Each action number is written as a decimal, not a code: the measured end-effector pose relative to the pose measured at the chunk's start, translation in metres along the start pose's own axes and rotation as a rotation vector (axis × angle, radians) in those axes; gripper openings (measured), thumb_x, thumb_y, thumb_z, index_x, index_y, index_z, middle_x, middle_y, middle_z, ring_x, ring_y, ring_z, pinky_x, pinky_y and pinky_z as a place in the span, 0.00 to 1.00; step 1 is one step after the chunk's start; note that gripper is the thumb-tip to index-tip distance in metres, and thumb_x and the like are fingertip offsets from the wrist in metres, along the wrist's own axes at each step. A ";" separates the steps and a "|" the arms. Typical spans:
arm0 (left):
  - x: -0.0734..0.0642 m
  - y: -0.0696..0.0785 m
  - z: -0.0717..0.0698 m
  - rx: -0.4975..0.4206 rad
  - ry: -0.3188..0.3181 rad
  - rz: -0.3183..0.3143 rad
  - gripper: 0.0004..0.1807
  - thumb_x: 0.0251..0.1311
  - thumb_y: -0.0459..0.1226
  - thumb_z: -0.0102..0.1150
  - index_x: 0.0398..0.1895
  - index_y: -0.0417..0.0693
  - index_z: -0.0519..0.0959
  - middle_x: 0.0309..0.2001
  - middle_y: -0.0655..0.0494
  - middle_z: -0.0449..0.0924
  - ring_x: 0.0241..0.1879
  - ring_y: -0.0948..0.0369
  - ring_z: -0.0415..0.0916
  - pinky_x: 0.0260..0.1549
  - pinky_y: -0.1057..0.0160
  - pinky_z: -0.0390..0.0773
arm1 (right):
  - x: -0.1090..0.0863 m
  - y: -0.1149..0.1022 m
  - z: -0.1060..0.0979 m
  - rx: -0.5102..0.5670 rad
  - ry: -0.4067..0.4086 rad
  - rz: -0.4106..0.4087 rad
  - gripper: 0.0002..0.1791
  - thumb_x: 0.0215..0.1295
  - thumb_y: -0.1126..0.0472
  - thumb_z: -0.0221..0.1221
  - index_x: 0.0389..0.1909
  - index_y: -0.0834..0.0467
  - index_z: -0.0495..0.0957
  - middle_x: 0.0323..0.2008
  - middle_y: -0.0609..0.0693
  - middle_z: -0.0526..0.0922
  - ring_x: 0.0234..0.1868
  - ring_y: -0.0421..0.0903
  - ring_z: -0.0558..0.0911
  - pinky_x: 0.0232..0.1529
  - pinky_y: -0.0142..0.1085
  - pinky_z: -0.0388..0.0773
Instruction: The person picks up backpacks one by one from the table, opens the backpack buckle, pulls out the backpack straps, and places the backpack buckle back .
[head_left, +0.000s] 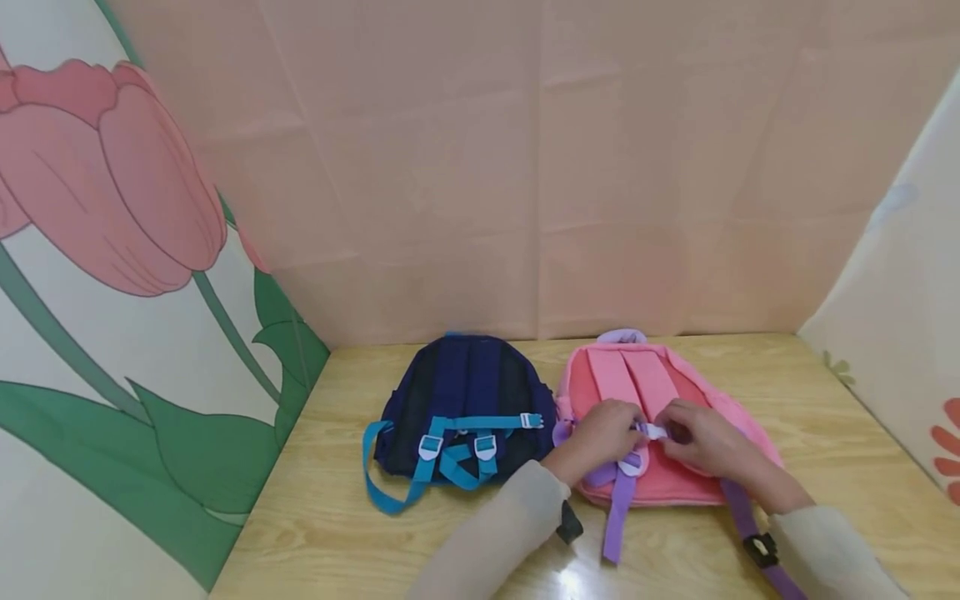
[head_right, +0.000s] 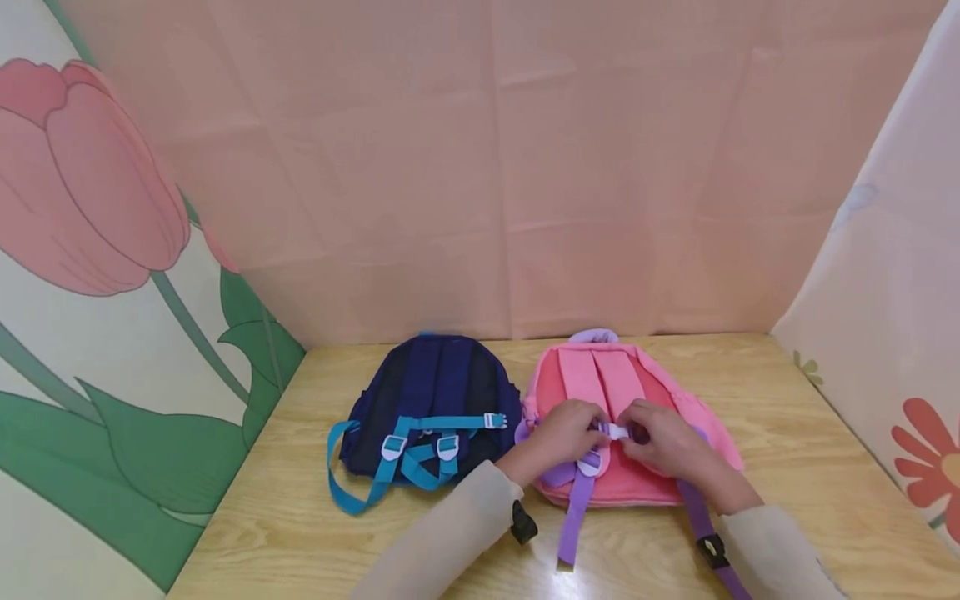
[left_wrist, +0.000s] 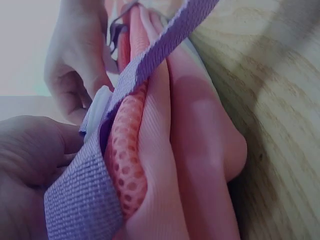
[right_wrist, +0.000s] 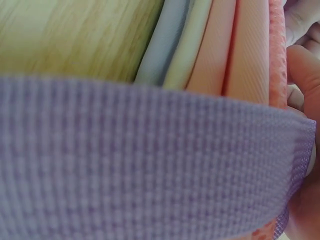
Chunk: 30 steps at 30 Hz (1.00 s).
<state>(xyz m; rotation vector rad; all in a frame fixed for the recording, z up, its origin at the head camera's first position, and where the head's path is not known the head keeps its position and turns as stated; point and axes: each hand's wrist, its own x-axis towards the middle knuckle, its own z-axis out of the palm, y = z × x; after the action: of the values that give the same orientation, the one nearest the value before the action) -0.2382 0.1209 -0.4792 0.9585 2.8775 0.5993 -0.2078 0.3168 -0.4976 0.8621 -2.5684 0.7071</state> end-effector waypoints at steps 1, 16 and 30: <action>0.000 0.000 -0.001 -0.002 -0.001 -0.002 0.04 0.65 0.44 0.68 0.39 0.58 0.84 0.29 0.71 0.75 0.32 0.71 0.70 0.33 0.76 0.67 | 0.000 0.000 0.000 0.002 0.000 0.001 0.16 0.47 0.72 0.71 0.33 0.52 0.80 0.28 0.38 0.73 0.29 0.33 0.71 0.27 0.28 0.69; -0.003 -0.002 -0.002 0.011 -0.003 0.012 0.06 0.65 0.45 0.68 0.42 0.59 0.84 0.32 0.72 0.77 0.34 0.72 0.70 0.36 0.77 0.67 | -0.001 0.000 -0.006 -0.010 -0.028 0.063 0.16 0.49 0.71 0.72 0.31 0.49 0.80 0.27 0.36 0.73 0.28 0.32 0.70 0.27 0.29 0.69; -0.004 -0.004 -0.001 -0.011 0.010 0.018 0.06 0.66 0.45 0.67 0.43 0.60 0.84 0.32 0.72 0.75 0.35 0.72 0.69 0.37 0.78 0.67 | -0.002 0.002 -0.010 -0.024 -0.045 0.047 0.15 0.49 0.70 0.73 0.32 0.50 0.80 0.26 0.34 0.72 0.28 0.31 0.69 0.26 0.28 0.70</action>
<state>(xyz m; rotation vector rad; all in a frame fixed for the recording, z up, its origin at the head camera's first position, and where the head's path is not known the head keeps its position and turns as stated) -0.2375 0.1155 -0.4798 0.9838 2.8740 0.6227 -0.2062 0.3250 -0.4907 0.8218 -2.6390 0.6760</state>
